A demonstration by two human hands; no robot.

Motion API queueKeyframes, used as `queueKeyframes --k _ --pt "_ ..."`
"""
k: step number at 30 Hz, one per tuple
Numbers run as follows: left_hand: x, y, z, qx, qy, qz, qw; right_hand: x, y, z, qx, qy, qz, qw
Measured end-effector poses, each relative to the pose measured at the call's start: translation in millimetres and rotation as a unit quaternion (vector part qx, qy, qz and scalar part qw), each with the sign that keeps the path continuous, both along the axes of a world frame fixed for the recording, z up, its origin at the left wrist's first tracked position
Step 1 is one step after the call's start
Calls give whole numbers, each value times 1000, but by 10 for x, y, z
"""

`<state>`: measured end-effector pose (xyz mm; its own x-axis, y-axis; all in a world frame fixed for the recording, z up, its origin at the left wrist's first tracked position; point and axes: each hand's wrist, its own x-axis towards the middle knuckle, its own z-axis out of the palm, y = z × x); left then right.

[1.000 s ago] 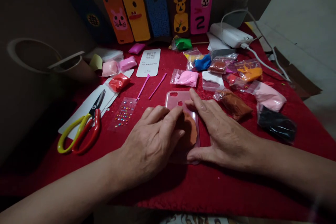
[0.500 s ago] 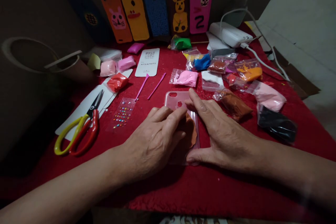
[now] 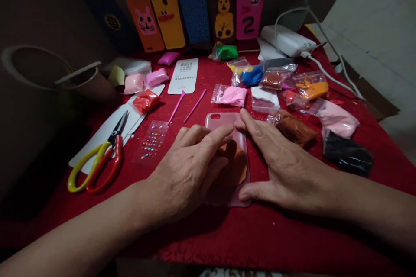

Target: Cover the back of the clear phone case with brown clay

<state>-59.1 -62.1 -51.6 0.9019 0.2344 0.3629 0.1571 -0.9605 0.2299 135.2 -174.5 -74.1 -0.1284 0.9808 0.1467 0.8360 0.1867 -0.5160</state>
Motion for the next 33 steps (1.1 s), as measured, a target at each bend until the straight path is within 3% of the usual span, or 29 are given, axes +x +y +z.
queueKeyframes --k 12,18,23,33 --pt "28 -57 -14 -19 104 -14 994 -8 15 13 0 16 10 1000" --pt "22 17 5 -9 96 -44 994 -3 11 -9 0 6 1 1000" --pt "-1 23 45 -4 9 -21 1000 -4 21 -7 4 18 2 1000" --pt "70 -39 -28 37 103 -49 993 -10 23 12 7 28 7 1000"
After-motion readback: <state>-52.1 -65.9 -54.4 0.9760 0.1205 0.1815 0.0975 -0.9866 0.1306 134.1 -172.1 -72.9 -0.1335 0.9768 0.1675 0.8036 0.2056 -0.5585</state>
